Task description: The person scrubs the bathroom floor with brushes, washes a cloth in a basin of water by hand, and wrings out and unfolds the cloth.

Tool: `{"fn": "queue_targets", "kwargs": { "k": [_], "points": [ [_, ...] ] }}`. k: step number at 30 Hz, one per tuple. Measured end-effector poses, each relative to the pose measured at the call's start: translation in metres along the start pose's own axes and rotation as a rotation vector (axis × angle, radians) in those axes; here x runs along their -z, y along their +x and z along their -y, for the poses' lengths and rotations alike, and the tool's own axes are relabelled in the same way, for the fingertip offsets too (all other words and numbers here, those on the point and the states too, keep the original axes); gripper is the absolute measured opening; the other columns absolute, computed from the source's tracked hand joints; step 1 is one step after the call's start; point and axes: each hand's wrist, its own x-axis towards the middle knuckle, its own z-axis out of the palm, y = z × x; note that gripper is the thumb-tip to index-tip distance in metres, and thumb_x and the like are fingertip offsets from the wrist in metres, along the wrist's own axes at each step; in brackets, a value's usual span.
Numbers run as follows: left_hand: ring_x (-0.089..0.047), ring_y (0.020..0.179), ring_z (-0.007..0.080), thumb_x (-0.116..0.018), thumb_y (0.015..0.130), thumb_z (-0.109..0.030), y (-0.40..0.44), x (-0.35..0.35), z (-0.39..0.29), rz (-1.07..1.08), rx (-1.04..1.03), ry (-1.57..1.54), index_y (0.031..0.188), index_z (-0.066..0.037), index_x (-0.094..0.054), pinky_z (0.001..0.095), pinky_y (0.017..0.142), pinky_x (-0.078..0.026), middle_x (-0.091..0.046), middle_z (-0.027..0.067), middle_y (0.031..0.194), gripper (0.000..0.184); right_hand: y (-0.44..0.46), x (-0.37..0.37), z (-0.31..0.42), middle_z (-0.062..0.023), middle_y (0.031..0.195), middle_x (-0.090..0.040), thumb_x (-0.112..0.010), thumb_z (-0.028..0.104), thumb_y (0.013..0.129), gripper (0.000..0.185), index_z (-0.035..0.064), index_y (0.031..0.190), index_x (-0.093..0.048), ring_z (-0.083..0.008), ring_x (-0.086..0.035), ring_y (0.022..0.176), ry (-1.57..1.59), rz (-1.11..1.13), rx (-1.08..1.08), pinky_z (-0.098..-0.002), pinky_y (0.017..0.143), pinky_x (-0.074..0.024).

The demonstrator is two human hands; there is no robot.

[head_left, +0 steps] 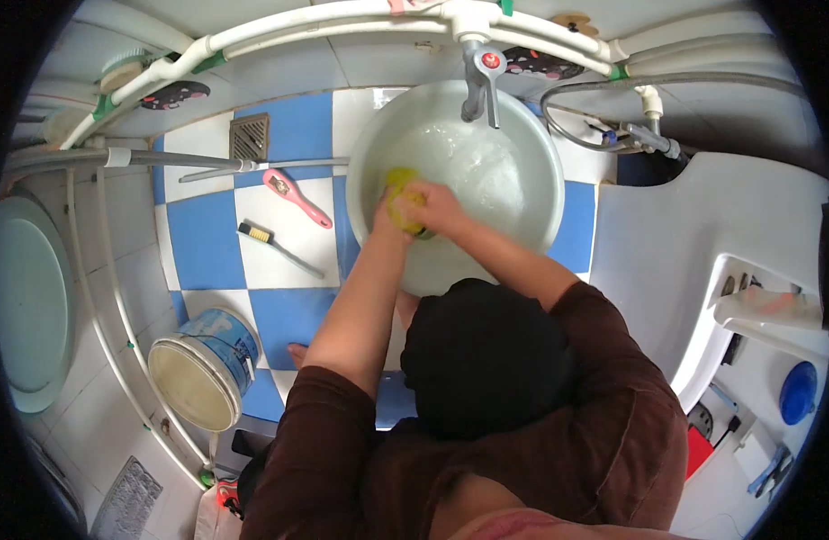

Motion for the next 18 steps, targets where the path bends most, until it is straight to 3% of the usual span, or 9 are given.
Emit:
{"fn": "queue_targets", "kwargs": {
  "k": [3,6,9,10,12,13,15,18],
  "points": [
    [-0.054,0.097,0.0283,-0.053,0.083,-0.034,-0.031,-0.034,-0.004,-0.363,-0.174,0.402,0.117,-0.013,-0.044,0.0377,0.076,-0.049,-0.049,0.0141,0.116,0.041,0.030,0.035,-0.048,-0.0152,0.082,-0.060,-0.060,0.026,0.078,0.026,0.0092,0.099,-0.058,-0.0290,-0.059,0.078,-0.404,-0.335,0.046,-0.0382,0.070,-0.0454],
    [-0.050,0.105,0.0242,-0.047,0.088,-0.037,-0.017,-0.011,0.009,-0.386,0.045,0.523,0.131,-0.009,-0.034,0.0408,0.088,-0.042,-0.047,0.0097,0.122,0.052,0.034,0.033,-0.086,-0.0192,0.096,-0.060,-0.056,0.023,0.080,0.033,0.0121,0.110,-0.055,-0.0330,-0.058,0.086,-0.601,-0.738,-0.250,-0.0375,0.076,-0.0458],
    [-0.049,0.105,0.0239,-0.044,0.089,-0.039,-0.011,-0.022,0.016,-0.584,0.081,0.431,0.128,-0.007,-0.037,0.0394,0.088,-0.042,-0.048,0.0100,0.119,0.051,0.019,0.000,-0.092,-0.0194,0.104,-0.058,-0.055,0.017,0.079,0.041,0.0117,0.119,-0.049,-0.0285,-0.057,0.094,-0.264,-0.164,-0.267,-0.0341,0.083,-0.0444],
    [-0.050,0.105,0.0240,-0.043,0.089,-0.039,-0.009,-0.020,0.014,-0.467,0.038,0.274,0.127,-0.007,-0.038,0.0390,0.088,-0.042,-0.048,0.0102,0.119,0.050,0.012,-0.010,-0.084,-0.0187,0.103,-0.058,-0.055,0.017,0.079,0.041,0.0106,0.119,-0.049,-0.0264,-0.057,0.095,-0.100,0.040,-0.263,-0.0332,0.084,-0.0440],
    [-0.050,0.104,0.0241,-0.042,0.090,-0.040,-0.004,-0.003,0.006,-0.236,-0.044,-0.043,0.125,-0.006,-0.041,0.0383,0.087,-0.042,-0.049,0.0106,0.118,0.049,-0.003,-0.027,-0.060,-0.0145,0.094,-0.060,-0.056,0.021,0.079,0.035,0.0088,0.113,-0.054,-0.0207,-0.059,0.089,0.343,0.160,-0.085,-0.0322,0.079,-0.0453],
    [-0.050,0.104,0.0243,-0.043,0.091,-0.036,-0.020,-0.010,-0.005,-0.066,-0.073,-0.146,0.122,-0.005,-0.043,0.0377,0.088,-0.043,-0.050,0.0107,0.117,0.044,-0.010,-0.020,-0.034,-0.0153,0.092,-0.060,-0.057,0.022,0.079,0.031,0.0074,0.106,-0.056,-0.0223,-0.059,0.087,0.271,0.165,-0.069,-0.0347,0.076,-0.0455],
    [-0.051,0.102,0.0244,-0.045,0.090,-0.031,0.006,0.024,0.011,-0.048,-0.097,0.080,0.122,-0.005,-0.043,0.0372,0.088,-0.042,-0.051,0.0108,0.114,0.042,-0.020,-0.005,0.024,-0.0168,0.087,-0.059,-0.059,0.026,0.077,0.026,0.0047,0.092,-0.060,-0.0256,-0.059,0.084,0.134,0.176,-0.038,-0.0396,0.072,-0.0458],
    [-0.051,0.104,0.0261,-0.045,0.089,-0.028,0.007,0.011,0.014,-0.160,-0.221,0.185,0.120,-0.009,-0.045,0.0425,0.089,-0.042,-0.051,0.0120,0.113,0.036,0.017,0.010,-0.035,-0.0153,0.085,-0.059,-0.059,0.029,0.079,0.025,0.0054,0.087,-0.061,-0.0284,-0.057,0.083,-0.433,-0.129,0.042,-0.0404,0.070,-0.0450]
  ]
}}
